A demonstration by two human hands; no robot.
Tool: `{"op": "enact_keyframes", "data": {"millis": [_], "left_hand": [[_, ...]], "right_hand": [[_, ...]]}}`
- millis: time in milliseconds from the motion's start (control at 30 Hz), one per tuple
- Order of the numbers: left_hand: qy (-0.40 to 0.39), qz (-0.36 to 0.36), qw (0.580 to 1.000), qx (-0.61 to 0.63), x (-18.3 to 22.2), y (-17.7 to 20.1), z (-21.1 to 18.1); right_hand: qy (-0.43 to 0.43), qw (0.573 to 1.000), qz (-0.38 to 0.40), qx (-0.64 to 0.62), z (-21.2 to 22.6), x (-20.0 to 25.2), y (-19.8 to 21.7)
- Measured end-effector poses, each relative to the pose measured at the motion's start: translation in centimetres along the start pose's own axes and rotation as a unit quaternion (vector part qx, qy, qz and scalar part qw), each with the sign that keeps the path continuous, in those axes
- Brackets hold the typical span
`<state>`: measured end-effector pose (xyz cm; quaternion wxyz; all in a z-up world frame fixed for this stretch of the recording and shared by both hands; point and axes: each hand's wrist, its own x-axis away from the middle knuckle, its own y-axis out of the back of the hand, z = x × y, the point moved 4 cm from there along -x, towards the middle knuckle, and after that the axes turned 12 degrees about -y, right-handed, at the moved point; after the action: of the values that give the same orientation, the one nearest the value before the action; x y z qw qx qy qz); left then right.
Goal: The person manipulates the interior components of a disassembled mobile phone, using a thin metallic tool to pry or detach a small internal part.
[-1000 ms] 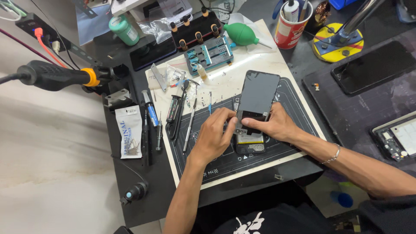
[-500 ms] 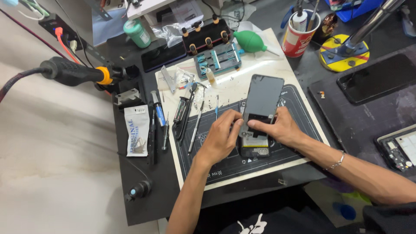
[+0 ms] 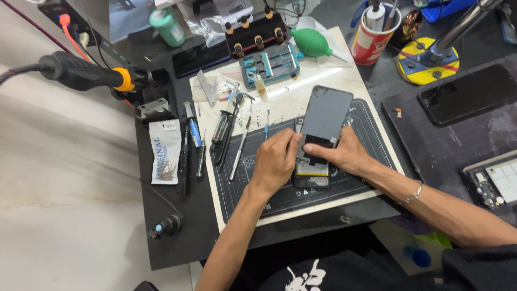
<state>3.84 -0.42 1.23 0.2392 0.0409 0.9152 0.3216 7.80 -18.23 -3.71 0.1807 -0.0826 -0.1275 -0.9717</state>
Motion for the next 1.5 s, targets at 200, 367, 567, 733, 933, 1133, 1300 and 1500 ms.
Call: {"op": "enact_keyframes", "data": {"millis": [200,367,567,733,933,1133,1300,1500], "left_hand": [[-0.089,0.038,0.993,0.072,0.1,1.7,-0.3],[-0.089,0.026,0.995,0.031,0.3,1.3,-0.3],[-0.042,-0.012,0.999,0.013,0.3,0.1,0.1],[-0.017,-0.036,0.999,-0.017,0.4,-0.5,0.3],[0.053,-0.033,0.998,-0.028,0.6,-1.0,0.6],[-0.027,-0.019,0.999,0.014,0.1,-0.2,0.1],[-0.089,0.028,0.993,0.075,0.3,1.1,-0.4],[-0.063,0.019,0.996,0.06,0.1,1.0,-0.4]], "right_hand": [[-0.039,0.999,0.001,-0.003,-0.2,0.0,-0.1],[0.001,1.0,-0.001,-0.013,-0.2,0.0,0.0],[0.019,1.0,-0.001,0.005,-0.2,-0.2,-0.2],[-0.017,1.0,0.002,-0.013,-0.7,-0.3,-0.2],[0.012,1.0,0.008,0.005,0.0,0.1,-0.5],[-0.01,1.0,-0.008,0.006,-0.1,0.2,-0.1],[-0.039,0.998,-0.002,-0.054,-0.4,0.0,0.0],[-0.004,0.999,0.004,-0.048,-0.1,0.0,0.3]]}}
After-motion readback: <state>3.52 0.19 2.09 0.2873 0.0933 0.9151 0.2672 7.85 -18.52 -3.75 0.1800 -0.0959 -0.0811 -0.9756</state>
